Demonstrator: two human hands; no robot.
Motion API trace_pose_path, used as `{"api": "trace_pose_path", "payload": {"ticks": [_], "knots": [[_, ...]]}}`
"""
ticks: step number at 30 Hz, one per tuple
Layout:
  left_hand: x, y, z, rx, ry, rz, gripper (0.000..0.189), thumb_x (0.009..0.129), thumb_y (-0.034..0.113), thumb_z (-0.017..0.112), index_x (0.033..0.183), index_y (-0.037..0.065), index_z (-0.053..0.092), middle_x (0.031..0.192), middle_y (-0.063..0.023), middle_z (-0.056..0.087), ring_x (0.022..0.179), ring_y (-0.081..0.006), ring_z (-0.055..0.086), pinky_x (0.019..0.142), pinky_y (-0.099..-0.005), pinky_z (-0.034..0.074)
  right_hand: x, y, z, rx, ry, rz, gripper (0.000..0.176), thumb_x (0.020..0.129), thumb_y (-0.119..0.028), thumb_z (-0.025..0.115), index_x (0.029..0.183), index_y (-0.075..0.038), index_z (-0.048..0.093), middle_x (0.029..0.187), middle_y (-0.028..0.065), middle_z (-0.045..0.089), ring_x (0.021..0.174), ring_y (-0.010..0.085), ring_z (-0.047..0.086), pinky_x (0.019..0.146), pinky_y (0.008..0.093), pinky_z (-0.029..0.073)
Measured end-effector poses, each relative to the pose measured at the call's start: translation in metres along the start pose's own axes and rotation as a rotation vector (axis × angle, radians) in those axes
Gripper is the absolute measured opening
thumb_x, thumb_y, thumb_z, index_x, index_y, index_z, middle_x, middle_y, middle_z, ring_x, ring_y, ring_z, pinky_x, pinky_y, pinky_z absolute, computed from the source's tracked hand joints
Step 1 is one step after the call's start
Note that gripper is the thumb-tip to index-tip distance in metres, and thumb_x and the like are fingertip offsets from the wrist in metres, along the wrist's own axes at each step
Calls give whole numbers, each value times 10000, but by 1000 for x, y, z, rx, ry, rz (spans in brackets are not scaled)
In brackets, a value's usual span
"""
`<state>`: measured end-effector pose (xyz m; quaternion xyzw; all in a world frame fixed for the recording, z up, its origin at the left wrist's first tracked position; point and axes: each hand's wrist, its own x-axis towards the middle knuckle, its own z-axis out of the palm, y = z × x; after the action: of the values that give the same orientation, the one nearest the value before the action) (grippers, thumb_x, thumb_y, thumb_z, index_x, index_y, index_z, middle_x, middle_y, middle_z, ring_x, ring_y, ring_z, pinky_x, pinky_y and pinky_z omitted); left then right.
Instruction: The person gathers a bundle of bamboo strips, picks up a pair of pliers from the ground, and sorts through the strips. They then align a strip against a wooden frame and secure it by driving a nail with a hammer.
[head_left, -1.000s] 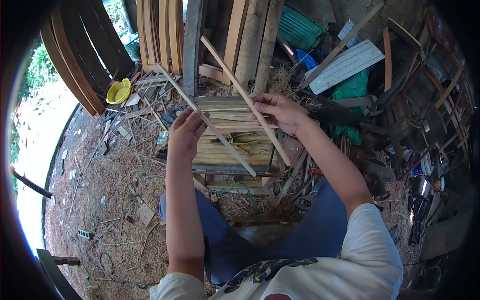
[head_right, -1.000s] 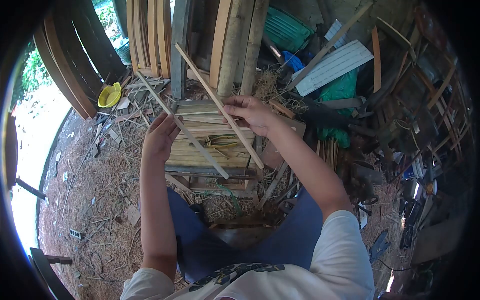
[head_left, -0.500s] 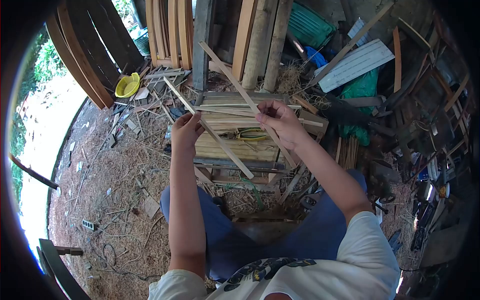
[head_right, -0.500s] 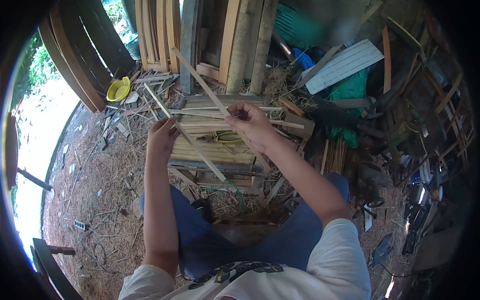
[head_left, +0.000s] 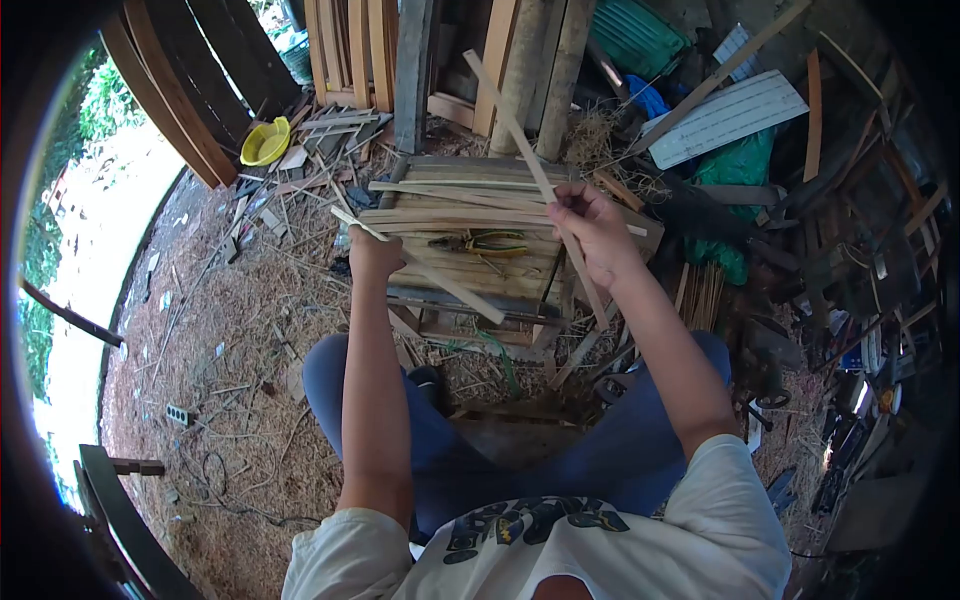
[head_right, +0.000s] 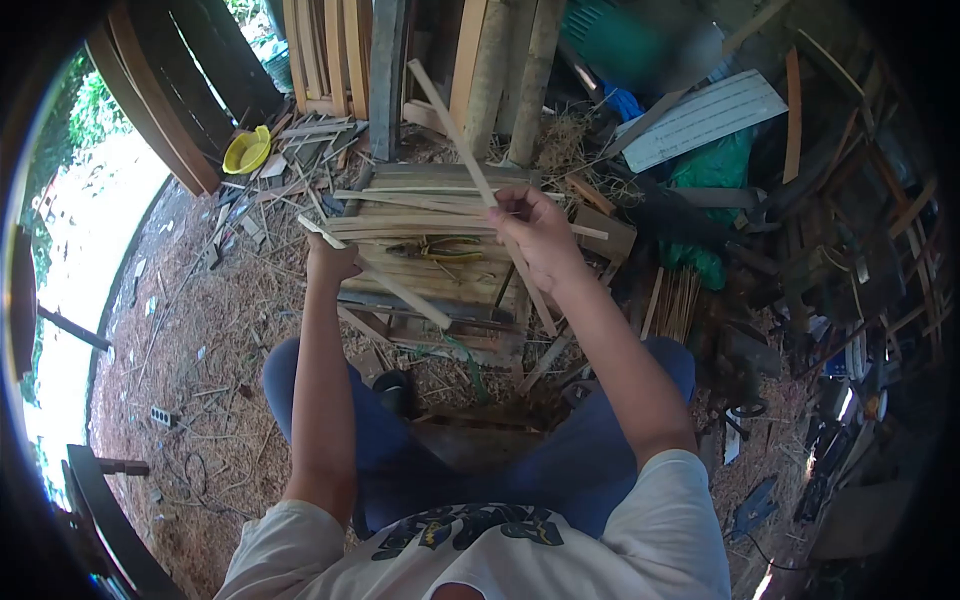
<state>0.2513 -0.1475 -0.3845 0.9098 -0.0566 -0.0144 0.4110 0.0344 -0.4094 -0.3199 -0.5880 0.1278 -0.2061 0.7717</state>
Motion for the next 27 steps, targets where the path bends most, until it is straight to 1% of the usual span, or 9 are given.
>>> {"api": "trace_pose_path", "payload": {"ticks": [6, 9, 12, 15, 18, 21, 24, 25, 27], "knots": [[7, -4, 11, 119, -115, -87, 753, 733, 192, 806, 1299, -86, 395, 1180, -323, 668, 1048, -436, 709, 874, -453, 604, -3, -8, -11, -65, 91, -4, 219, 932, -75, 752, 1102, -52, 616, 951, 6, 638, 837, 92, 605, 730, 276, 530], [28, -34, 37, 113, -200, -86, 760, 778, 186, 791, 1358, -98, 391, 1173, -326, 670, 1050, -419, 713, 867, -435, 609, -1, -6, -15, -101, 128, -21, 216, 930, -77, 755, 1095, -50, 619, 951, 8, 643, 846, 93, 612, 754, 281, 527], [0, 2, 18, 140, -203, -139, 788, 843, 249, 761, 1442, -81, 369, 1132, -284, 702, 1057, -394, 719, 828, -475, 612, 4, 7, -23, -213, 88, -52, 226, 940, -79, 747, 1128, -57, 622, 1000, 6, 656, 877, 84, 608, 747, 263, 516], [-3, 2, 9, 356, -251, -83, 657, 892, 369, 711, 1354, -40, 484, 1194, -278, 696, 1127, -418, 681, 925, -458, 565, 3, 16, -17, -521, 28, -123, 205, 940, -58, 738, 1110, -38, 625, 984, 9, 658, 877, 83, 612, 755, 254, 511], [9, -15, 7, 289, -203, 53, 614, 952, 468, 654, 1300, -35, 594, 1178, -214, 720, 1142, -341, 693, 933, -423, 558, 4, 37, -3, -485, -45, -102, 194, 939, -39, 730, 1104, -21, 628, 979, 19, 665, 869, 86, 623, 766, 249, 512], [-17, 32, -18, -341, -418, -52, 559, 999, 473, 624, 1262, -19, 653, 1138, -163, 737, 974, -280, 747, 822, -410, 602, 6, 28, 39, -518, -144, -92, 158, 933, -34, 734, 1069, -11, 658, 937, 33, 696, 859, 81, 650, 779, 254, 521], [-37, 60, -38, -746, -468, -28, 482, 1046, 405, 589, 1243, -31, 646, 1099, -139, 739, 961, -232, 745, 818, -361, 606, 17, 24, 81, -639, -261, -111, 153, 947, -78, 731, 1072, -9, 677, 926, 31, 715, 856, 77, 659, 785, 258, 526], [-35, 60, -41, -809, -382, -19, 392, 1067, 305, 568, 1202, -56, 642, 1053, -162, 737, 924, -226, 749, 777, -311, 613, 23, 25, 88, -689, -307, -122, 157, 954, -97, 728, 1076, -10, 683, 924, 29, 721, 856, 76, 661, 787, 259, 527], [-18, 42, -48, -787, -248, 5, 343, 1064, 269, 568, 1133, -54, 662, 986, -145, 742, 893, -210, 757, 701, -293, 585, 39, 34, 94, -650, -319, -136, 196, 959, -168, 727, 1085, -20, 701, 921, 49, 732, 843, 105, 676, 782, 287, 537]]}}
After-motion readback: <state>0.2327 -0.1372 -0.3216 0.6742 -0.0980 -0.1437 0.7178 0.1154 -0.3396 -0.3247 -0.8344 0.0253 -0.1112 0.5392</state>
